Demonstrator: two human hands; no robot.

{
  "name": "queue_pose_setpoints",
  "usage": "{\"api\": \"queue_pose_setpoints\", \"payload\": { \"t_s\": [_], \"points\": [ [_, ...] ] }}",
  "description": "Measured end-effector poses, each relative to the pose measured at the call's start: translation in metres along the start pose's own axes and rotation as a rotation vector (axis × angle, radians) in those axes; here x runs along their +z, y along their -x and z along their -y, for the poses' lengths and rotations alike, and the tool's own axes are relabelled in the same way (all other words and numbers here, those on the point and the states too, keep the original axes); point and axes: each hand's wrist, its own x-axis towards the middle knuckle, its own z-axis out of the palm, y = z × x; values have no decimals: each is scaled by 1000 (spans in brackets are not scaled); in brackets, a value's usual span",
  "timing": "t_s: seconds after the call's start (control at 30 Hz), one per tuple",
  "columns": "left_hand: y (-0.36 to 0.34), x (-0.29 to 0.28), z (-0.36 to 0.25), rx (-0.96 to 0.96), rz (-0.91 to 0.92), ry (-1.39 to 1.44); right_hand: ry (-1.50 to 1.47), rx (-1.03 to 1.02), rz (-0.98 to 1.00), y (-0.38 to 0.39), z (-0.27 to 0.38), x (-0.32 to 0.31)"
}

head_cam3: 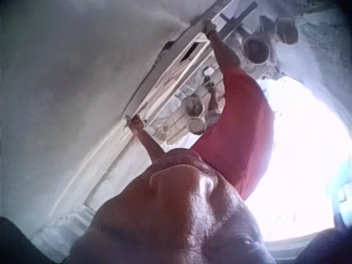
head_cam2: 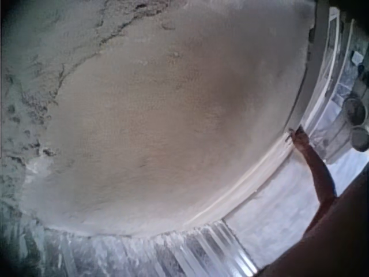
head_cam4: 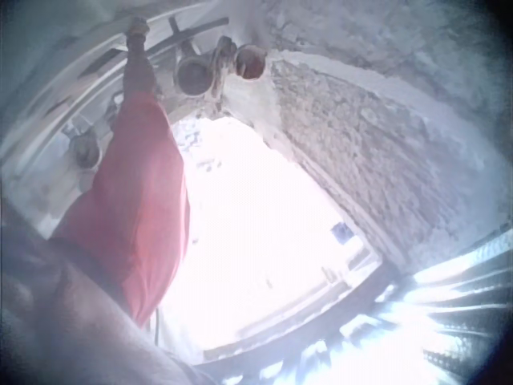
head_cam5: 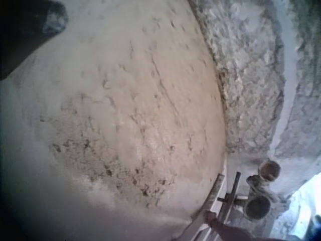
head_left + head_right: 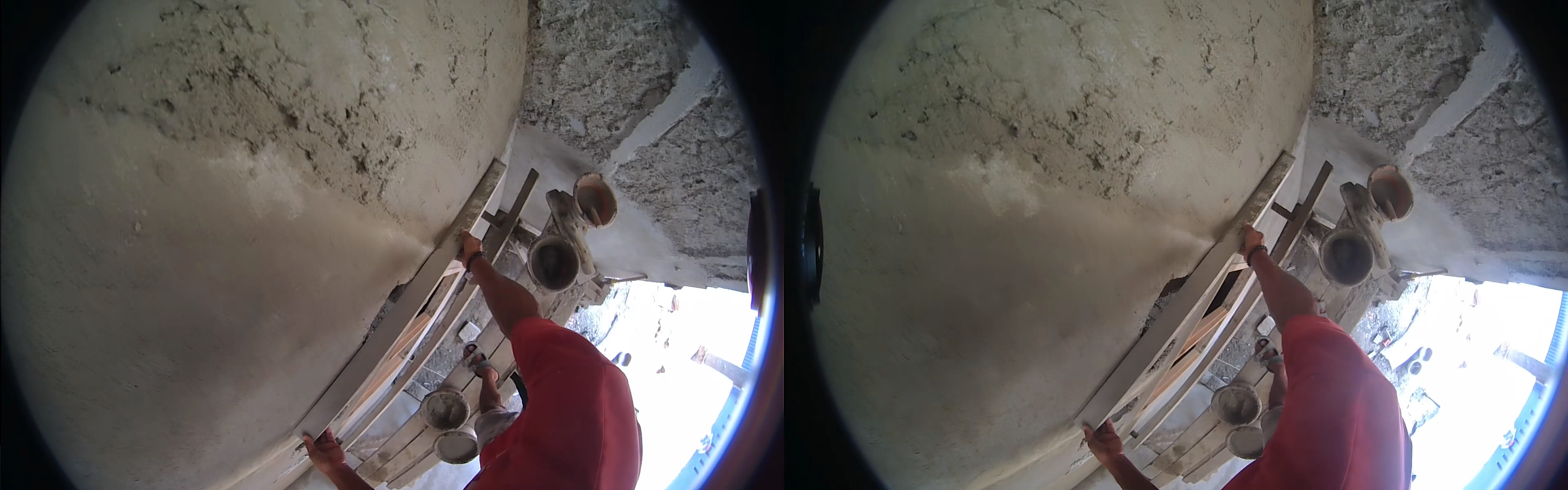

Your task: The person applies wet plaster to a wall using a trowel and a straight-edge tool. They take the plaster from a bucket and spread it across the surface, using the long straight-edge to level and smooth the finish.

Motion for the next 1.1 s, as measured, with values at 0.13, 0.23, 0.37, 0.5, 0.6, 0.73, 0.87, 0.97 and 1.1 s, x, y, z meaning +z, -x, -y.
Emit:
{"api": "queue_pose_setpoints", "payload": {
  "t_s": [0.13,0.23,0.37,0.5,0.6,0.73,0.87,0.97,1.1],
  "points": [
    [3,14,4,-1,-56,-9,87,-71,-1,5,29,7],
    [3,16,3,-5,-104,-5,134,-127,-4,32,63,22],
    [-4,15,1,-33,-128,40,146,-204,38,70,101,36],
    [1,13,-4,-39,-119,79,162,-235,50,105,123,51],
    [1,6,-9,-43,-129,131,162,-307,88,126,133,64],
    [5,9,-30,-72,-119,131,138,-345,98,149,143,74],
    [1,-10,-46,-232,-78,436,118,-368,153,174,149,90],
    [-6,-35,-62,-550,-33,753,144,-392,192,194,153,90],
    [3,-10,-97,-455,-255,369,110,-469,68,205,152,94]
  ]
}}
